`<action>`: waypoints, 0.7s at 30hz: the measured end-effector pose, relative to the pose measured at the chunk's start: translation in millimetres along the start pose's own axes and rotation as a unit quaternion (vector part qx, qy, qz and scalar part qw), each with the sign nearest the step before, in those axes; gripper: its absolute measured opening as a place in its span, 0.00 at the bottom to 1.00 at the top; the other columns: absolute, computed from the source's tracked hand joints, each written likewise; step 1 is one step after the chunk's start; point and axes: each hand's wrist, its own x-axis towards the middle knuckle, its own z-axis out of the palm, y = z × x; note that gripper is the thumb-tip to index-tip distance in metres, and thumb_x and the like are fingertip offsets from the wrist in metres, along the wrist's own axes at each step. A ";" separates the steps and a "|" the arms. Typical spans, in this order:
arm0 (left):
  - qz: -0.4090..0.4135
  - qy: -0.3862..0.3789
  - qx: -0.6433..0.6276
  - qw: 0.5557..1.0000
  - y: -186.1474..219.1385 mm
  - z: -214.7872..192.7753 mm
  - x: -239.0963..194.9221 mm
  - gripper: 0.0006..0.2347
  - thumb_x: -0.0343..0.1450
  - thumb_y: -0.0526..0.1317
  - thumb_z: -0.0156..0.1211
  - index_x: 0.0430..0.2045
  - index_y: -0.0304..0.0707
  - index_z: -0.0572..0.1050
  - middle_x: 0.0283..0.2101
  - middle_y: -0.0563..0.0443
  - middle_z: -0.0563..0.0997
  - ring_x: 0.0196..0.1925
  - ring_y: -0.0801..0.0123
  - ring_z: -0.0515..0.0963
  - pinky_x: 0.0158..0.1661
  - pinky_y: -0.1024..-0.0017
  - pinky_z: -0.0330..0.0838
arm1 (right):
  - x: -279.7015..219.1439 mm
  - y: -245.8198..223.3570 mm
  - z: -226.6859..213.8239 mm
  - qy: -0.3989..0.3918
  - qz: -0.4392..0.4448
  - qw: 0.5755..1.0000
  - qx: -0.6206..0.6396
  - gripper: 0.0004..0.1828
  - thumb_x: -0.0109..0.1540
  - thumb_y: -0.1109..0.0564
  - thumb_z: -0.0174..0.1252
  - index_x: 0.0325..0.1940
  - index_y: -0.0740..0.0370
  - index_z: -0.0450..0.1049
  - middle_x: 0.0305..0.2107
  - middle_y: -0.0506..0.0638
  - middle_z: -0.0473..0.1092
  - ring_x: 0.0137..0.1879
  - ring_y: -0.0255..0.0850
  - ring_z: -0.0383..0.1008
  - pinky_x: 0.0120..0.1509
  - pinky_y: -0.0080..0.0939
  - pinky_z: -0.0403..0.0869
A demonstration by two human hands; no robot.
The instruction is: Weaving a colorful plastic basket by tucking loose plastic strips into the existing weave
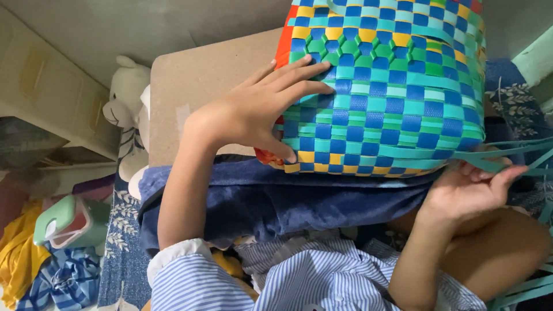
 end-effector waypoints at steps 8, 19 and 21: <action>-0.008 -0.007 0.019 1.000 -1.6 2.6 0.4 0.52 0.44 0.57 0.86 0.66 0.56 0.64 0.76 0.58 0.55 0.78 0.58 0.52 0.74 0.45 0.40 | -9.9 -6.8 33.4 0.049 0.012 0.994 -0.095 0.18 0.67 0.40 0.56 0.30 0.51 0.67 0.27 0.39 0.63 0.40 0.30 0.66 0.55 0.33 0.67; 0.011 -0.012 0.019 1.000 -5.4 3.4 1.4 0.50 0.47 0.58 0.85 0.66 0.54 0.63 0.77 0.55 0.54 0.78 0.55 0.52 0.74 0.47 0.45 | -3.6 -7.2 12.1 0.037 0.054 0.996 -0.055 0.14 0.70 0.43 0.53 0.50 0.51 0.76 0.42 0.43 0.70 0.53 0.36 0.71 0.66 0.39 0.70; 0.010 -0.013 0.014 1.000 -4.9 3.1 1.5 0.51 0.46 0.58 0.85 0.66 0.54 0.63 0.77 0.55 0.54 0.78 0.55 0.52 0.74 0.47 0.44 | -2.5 -11.3 16.9 0.017 0.046 0.996 -0.076 0.14 0.70 0.40 0.53 0.50 0.49 0.75 0.36 0.40 0.65 0.48 0.34 0.67 0.62 0.37 0.68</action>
